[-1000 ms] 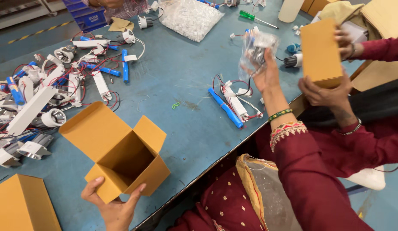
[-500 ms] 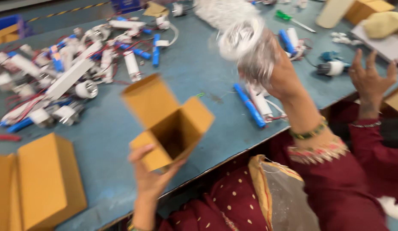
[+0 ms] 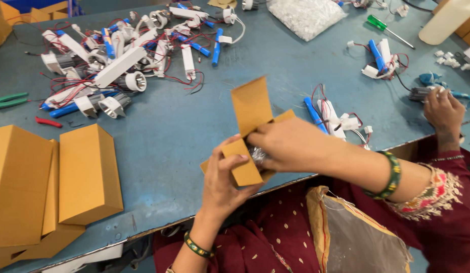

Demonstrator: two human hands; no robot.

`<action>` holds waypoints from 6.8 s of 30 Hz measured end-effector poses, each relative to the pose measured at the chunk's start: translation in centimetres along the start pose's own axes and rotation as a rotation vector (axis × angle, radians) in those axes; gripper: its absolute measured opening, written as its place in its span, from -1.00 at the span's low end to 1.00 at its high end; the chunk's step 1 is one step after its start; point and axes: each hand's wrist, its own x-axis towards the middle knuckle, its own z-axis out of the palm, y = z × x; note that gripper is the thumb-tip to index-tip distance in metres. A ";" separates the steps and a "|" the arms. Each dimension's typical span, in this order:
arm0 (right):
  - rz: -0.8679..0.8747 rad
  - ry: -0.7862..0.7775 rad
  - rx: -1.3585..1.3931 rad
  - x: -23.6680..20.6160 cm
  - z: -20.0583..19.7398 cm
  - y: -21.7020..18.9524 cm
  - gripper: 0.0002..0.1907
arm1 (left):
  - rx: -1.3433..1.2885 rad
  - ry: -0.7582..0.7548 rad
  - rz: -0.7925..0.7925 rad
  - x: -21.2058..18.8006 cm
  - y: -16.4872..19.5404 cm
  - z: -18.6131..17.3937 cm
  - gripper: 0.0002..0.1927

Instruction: The person assembles and packs small electronic lighting components into cardboard boxes. They place a plastic-wrapped bulb, a white plastic housing, and a blue cylindrical battery pack into each box, tuck the wires inside, and close the flaps. The process repeats for multiple units on a blue workbench.

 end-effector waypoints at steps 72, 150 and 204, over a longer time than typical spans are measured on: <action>1.212 0.311 0.276 -11.3 19.1 23.9 -0.11 | -0.374 0.142 -0.071 -6.7 -0.8 -7.4 -0.63; -0.339 1.321 2.352 -10.7 15.9 7.4 -0.61 | -1.093 0.243 -0.239 6.5 1.2 2.3 -0.61; 0.382 1.348 1.258 -4.7 12.7 -2.5 -0.81 | -1.005 -0.032 -0.164 3.6 3.8 5.7 -0.72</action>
